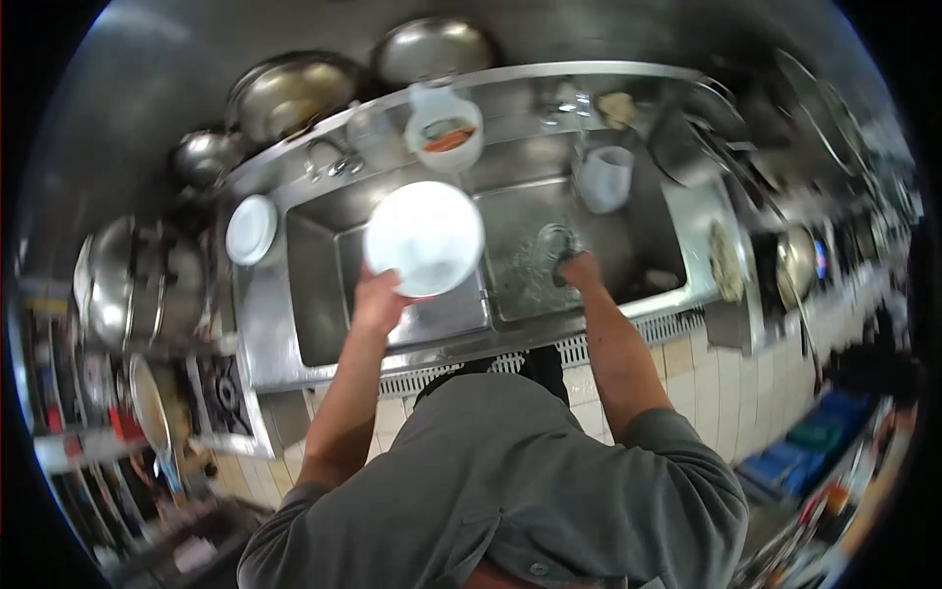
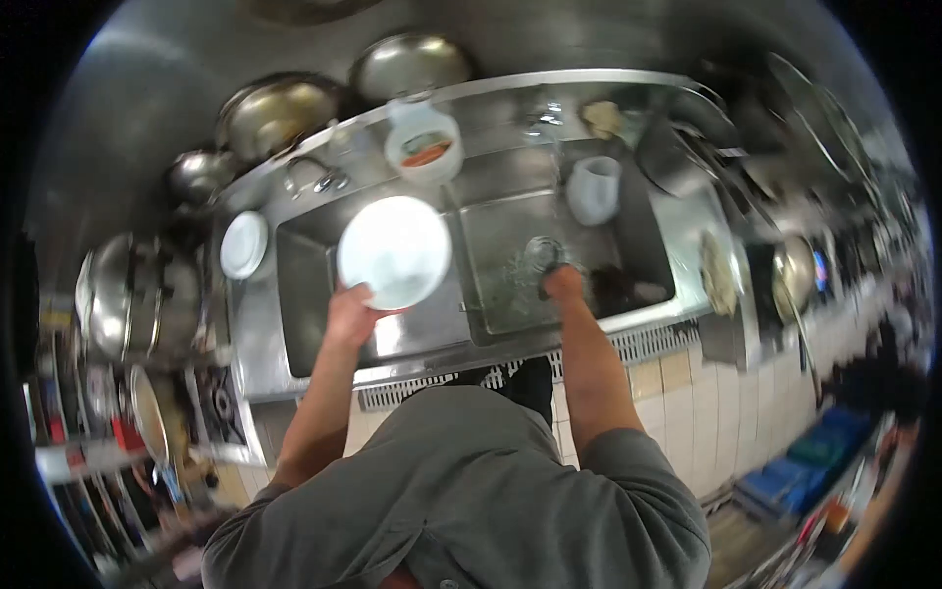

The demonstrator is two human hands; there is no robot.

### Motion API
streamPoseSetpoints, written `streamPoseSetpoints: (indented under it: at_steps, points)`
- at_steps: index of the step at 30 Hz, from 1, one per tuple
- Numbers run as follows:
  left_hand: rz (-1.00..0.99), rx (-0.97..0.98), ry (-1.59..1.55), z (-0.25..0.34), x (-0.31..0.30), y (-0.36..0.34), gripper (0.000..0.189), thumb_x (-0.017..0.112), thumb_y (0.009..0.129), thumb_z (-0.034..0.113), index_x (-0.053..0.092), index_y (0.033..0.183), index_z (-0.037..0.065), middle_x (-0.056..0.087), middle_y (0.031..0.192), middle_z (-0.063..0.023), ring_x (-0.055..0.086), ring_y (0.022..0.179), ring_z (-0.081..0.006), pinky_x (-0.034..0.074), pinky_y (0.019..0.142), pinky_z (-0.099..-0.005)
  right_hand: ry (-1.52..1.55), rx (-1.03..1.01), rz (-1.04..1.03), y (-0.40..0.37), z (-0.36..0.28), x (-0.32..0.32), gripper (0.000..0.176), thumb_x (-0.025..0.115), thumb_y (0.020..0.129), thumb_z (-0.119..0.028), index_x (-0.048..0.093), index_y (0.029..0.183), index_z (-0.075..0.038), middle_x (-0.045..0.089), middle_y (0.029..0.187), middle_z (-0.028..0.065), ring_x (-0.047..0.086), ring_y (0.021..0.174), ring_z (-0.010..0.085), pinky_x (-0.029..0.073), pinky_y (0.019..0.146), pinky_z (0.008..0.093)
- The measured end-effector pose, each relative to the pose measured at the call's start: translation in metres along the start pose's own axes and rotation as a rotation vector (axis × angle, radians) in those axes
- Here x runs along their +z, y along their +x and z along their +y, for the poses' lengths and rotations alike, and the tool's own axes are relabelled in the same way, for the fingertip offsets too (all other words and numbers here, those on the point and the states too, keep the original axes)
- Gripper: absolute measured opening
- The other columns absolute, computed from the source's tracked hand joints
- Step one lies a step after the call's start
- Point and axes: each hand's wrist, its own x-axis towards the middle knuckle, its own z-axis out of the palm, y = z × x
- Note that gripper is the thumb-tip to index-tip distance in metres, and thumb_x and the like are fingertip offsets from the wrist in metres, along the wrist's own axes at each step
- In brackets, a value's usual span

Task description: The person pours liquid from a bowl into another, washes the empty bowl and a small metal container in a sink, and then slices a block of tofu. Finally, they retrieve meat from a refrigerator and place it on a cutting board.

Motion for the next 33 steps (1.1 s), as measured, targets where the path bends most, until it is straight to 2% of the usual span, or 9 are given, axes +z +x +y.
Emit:
streamPoseSetpoints:
  at_steps: [6, 7, 9, 13, 17, 20, 24, 27, 33]
  points:
    - [0.124, 0.027, 0.17, -0.048, 0.137, 0.05, 0.077, 0.046, 0.081, -0.002, 0.019, 0.15, 0.016, 0.047, 0.137, -0.0195, 0.064, 0.111, -0.0415, 0.065, 0.071, -0.0567, 0.083, -0.273, 0.033, 0.124, 0.005, 0.01, 0.025, 0.059, 0.089, -0.016, 0.068, 0.101, 0.004, 0.071, 0.1, 0.0206, 0.069, 0.097, 0.0334, 0.056, 0.081, 0.0434]
    - [0.121, 0.037, 0.17, -0.058, 0.154, 0.068, 0.077, 0.046, 0.081, -0.002, 0.019, 0.15, 0.016, 0.047, 0.137, -0.0195, 0.064, 0.111, -0.0415, 0.065, 0.071, -0.0567, 0.562, -0.421, -0.01, 0.135, 0.006, 0.012, 0.021, 0.058, 0.09, -0.012, 0.066, 0.103, 0.004, 0.07, 0.096, 0.018, 0.068, 0.094, 0.0325, 0.056, 0.079, 0.0421]
    - [0.091, -0.103, 0.011, -0.081, 0.178, 0.108, 0.078, 0.045, 0.077, -0.004, 0.019, 0.149, 0.013, 0.047, 0.137, -0.0236, 0.061, 0.114, -0.0467, 0.063, 0.075, -0.0627, 1.862, 0.188, -0.281, 0.162, -0.016, 0.005, 0.017, 0.056, 0.094, -0.006, 0.062, 0.108, 0.002, 0.066, 0.091, 0.0107, 0.066, 0.086, 0.0267, 0.055, 0.076, 0.0383]
    - [0.139, -0.144, -0.049, -0.133, 0.212, 0.179, 0.07, 0.044, 0.08, -0.006, 0.022, 0.145, 0.01, 0.048, 0.136, -0.0261, 0.064, 0.108, -0.0477, 0.063, 0.072, -0.0626, 1.332, -0.037, 0.307, 0.119, -0.06, -0.139, 0.015, 0.06, 0.095, -0.006, 0.064, 0.109, 0.0, 0.067, 0.089, 0.0071, 0.062, 0.081, 0.0156, 0.052, 0.073, 0.031]
    - [0.474, -0.244, 0.141, -0.173, 0.255, 0.232, 0.071, 0.044, 0.082, -0.004, 0.023, 0.148, 0.011, 0.051, 0.134, -0.0249, 0.063, 0.109, -0.0491, 0.061, 0.073, -0.0655, 1.229, -0.386, 0.128, 0.168, -0.092, -0.197, 0.029, 0.055, 0.093, 0.0, 0.065, 0.119, -0.005, 0.065, 0.089, 0.0019, 0.057, 0.078, 0.0062, 0.044, 0.067, 0.0206]
    - [0.308, -0.244, 1.097, -0.217, 0.256, 0.275, 0.077, 0.048, 0.082, -0.002, 0.023, 0.154, 0.014, 0.052, 0.135, -0.0277, 0.059, 0.112, -0.0501, 0.055, 0.087, -0.061, 0.559, -0.367, 0.115, 0.184, -0.15, -0.257, 0.047, 0.057, 0.088, -0.006, 0.057, 0.136, -0.007, 0.069, 0.102, 0.0079, 0.064, 0.089, 0.02, 0.051, 0.078, 0.034]
    - [0.029, 0.161, 1.7, -0.263, 0.204, 0.276, 0.082, 0.049, 0.085, 0.0, 0.021, 0.16, 0.018, 0.045, 0.146, -0.0253, 0.047, 0.132, -0.0422, 0.045, 0.105, -0.0488, 0.725, -0.284, -0.253, 0.309, -0.145, -0.205, 0.037, 0.06, 0.095, -0.029, 0.063, 0.123, -0.005, 0.07, 0.103, 0.012, 0.068, 0.077, 0.0238, 0.057, 0.068, 0.0406]
    - [-0.094, -0.162, 1.959, -0.223, 0.201, 0.233, 0.087, 0.054, 0.084, -0.003, 0.023, 0.159, 0.027, 0.023, 0.16, -0.0199, 0.042, 0.137, -0.0417, 0.047, 0.108, -0.0454, 0.472, -0.127, -0.187, 0.276, -0.161, -0.24, 0.052, 0.06, 0.094, -0.052, 0.071, 0.1, -0.001, 0.069, 0.084, 0.0152, 0.067, 0.066, 0.0259, 0.055, 0.057, 0.0418]
    - [-0.154, 0.26, 2.053, -0.184, 0.166, 0.135, 0.086, 0.057, 0.077, -0.008, 0.034, 0.154, 0.023, 0.027, 0.157, -0.0208, 0.039, 0.137, -0.0454, 0.045, 0.108, -0.0482, 0.61, -0.177, 0.552, 0.173, -0.089, -0.141, 0.065, 0.061, 0.093, -0.053, 0.061, 0.116, 0.008, 0.069, 0.104, 0.0249, 0.07, 0.092, 0.0335, 0.055, 0.078, 0.0422]
